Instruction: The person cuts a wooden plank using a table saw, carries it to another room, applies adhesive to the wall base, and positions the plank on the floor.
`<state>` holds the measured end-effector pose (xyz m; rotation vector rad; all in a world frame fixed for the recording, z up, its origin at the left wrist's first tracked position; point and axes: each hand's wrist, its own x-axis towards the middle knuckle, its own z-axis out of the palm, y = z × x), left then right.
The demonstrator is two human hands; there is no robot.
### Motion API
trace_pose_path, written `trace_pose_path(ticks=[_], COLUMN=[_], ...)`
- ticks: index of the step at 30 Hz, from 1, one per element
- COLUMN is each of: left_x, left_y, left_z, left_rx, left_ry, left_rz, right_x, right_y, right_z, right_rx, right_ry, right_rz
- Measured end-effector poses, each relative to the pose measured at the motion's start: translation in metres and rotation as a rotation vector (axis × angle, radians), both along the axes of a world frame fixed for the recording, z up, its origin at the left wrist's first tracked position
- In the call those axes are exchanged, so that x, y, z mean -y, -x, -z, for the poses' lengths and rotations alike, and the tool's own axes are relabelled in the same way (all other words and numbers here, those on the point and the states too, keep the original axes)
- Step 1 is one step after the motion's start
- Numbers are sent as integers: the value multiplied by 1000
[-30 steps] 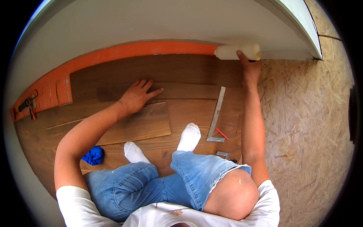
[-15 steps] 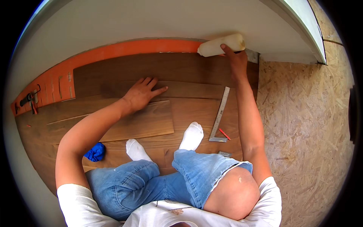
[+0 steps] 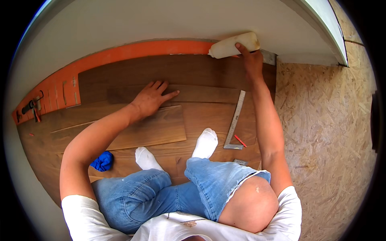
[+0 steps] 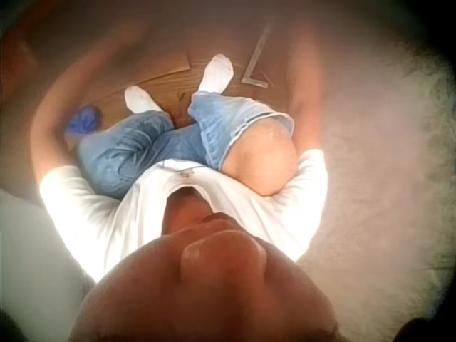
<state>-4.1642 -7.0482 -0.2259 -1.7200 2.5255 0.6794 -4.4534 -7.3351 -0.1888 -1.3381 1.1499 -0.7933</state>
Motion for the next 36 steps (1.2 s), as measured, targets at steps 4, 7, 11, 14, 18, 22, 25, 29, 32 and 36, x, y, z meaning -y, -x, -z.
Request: trace_pose_path(ticks=[4, 7, 11, 14, 18, 22, 25, 29, 32, 36], left_x=[1, 2, 2, 3, 3, 2, 3, 3, 3, 4], left_y=[0, 0, -1, 1, -1, 1, 1, 1, 1, 2], left_z=[-1, 1, -1, -1, -4, -4, -5, -6, -5, -4], left_rx=[-6, -21, -16, -22, -20, -14, 1, 7, 17, 19], left_ry=[-5, 9, -11, -16, -30, -30, -36, -37, -34, -36], left_rz=[1, 1, 2, 10, 9, 4, 8, 13, 14, 18], right_x=[12, 15, 18, 25, 33, 43, 52, 53, 53, 51], right_y=[6, 10, 20, 36, 53, 74, 91, 103, 109, 104], right_z=[4, 1, -3, -4, -15, -21, -18, -23, -27, -32], right_rx=[-41, -75, -42, -68, -77, -98, -125, -173, -195, -171], right_ry=[28, 62, 69, 78, 49, 46, 43, 44, 4, 30], right_rz=[-15, 9, 38, 65, 95, 124, 165, 208, 174, 125])
